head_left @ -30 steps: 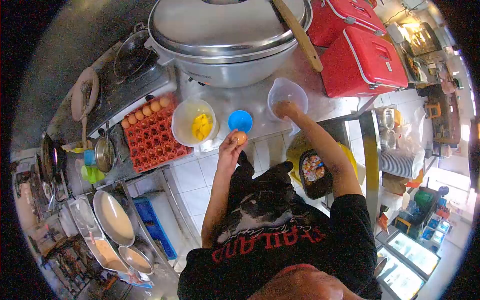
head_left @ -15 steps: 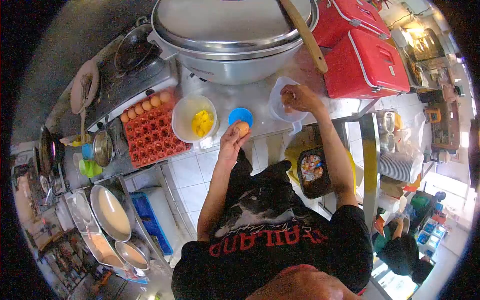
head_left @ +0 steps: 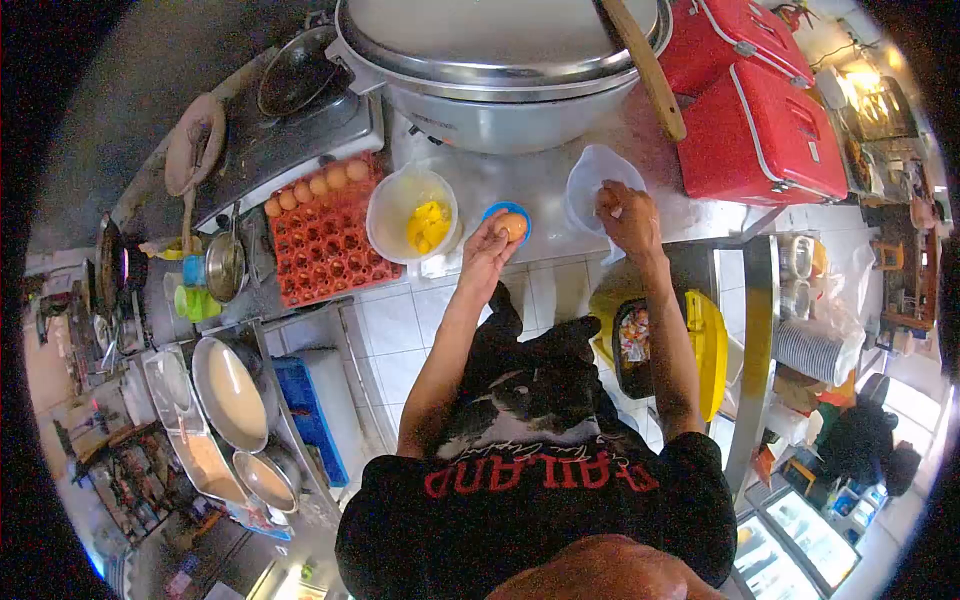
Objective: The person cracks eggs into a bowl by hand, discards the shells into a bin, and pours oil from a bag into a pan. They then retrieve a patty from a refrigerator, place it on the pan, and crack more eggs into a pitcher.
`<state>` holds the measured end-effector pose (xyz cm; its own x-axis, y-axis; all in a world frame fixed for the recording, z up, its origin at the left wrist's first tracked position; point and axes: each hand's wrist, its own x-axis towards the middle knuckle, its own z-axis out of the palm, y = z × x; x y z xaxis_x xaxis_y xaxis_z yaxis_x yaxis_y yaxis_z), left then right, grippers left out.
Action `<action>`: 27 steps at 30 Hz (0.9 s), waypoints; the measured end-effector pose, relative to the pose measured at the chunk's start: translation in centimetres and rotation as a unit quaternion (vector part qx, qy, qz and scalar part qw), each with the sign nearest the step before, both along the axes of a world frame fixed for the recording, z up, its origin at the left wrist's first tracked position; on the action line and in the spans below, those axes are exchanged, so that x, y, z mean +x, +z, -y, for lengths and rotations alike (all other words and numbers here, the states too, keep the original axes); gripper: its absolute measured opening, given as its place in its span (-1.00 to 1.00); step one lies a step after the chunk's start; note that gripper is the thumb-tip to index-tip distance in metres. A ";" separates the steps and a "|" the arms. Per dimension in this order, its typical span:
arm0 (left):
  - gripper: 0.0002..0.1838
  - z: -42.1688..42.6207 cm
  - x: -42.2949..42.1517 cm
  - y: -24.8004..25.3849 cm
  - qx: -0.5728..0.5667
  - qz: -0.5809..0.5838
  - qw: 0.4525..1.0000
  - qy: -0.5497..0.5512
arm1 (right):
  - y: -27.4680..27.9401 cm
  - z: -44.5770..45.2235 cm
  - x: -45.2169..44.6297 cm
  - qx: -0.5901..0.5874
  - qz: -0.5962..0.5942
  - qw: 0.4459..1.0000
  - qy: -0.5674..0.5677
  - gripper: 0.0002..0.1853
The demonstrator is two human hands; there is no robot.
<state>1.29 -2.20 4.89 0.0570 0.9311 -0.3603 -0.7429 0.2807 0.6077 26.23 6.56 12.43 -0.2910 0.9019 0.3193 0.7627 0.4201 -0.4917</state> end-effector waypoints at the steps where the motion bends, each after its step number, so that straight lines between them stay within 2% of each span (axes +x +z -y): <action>1: -0.53 -0.1 0.1 0.3 -0.006 -0.026 1.000 -0.004 | -0.4 0.1 0.1 -0.062 0.013 0.998 0.000 -0.69; 4: -0.53 0.2 0.4 0.3 -0.014 -0.088 0.996 0.003 | 0.0 1.5 -0.7 0.008 -0.088 0.991 -0.103 -0.71; 7: -0.50 -0.3 0.6 -1.3 0.016 -0.137 0.990 0.002 | -1.8 1.6 -0.2 -0.082 -0.157 0.979 -0.100 -0.72; 8: -0.48 -0.7 0.5 -2.1 0.027 -0.160 0.987 -0.003 | -2.0 1.6 -0.2 -0.067 -0.196 0.973 -0.104 -0.70; 10: -0.45 -0.2 0.5 -2.8 0.030 -0.193 0.981 -0.005 | 2.2 3.7 -3.8 -0.052 -0.272 0.954 -0.112 -0.68; 12: -0.44 -0.9 0.5 -2.8 0.033 -0.216 0.976 -0.008 | 0.2 4.8 -6.0 -0.008 -0.303 0.952 -0.036 -0.62; 14: -0.47 -1.2 0.7 -1.9 0.022 -0.219 0.975 -0.006 | -1.4 5.4 -9.2 0.038 -0.284 0.958 -0.018 -0.59; 17: -0.49 -1.0 0.4 -2.2 0.015 -0.243 0.970 -0.001 | -4.4 5.8 -11.4 -0.038 -0.227 0.973 0.034 -0.58; 21: -0.51 -0.9 -0.3 -3.1 0.027 -0.255 0.967 0.012 | -4.3 6.2 -12.5 0.032 -0.236 0.971 -0.007 -0.60; 24: -0.50 -1.0 -0.4 -2.9 0.013 -0.289 0.957 0.010 | -6.5 6.3 -12.2 -0.057 -0.211 0.975 0.024 -0.60; 27: -0.48 -0.9 -0.8 -2.9 0.021 -0.280 0.960 -0.002 | -8.3 5.4 -11.9 -0.194 -0.453 0.869 -0.053 -0.59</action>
<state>0.50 -1.30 2.01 -0.1317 0.9453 -0.2983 -0.2954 0.2499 0.9221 14.35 1.11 4.11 0.0133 0.9991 0.0403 0.0144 0.0401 -0.9991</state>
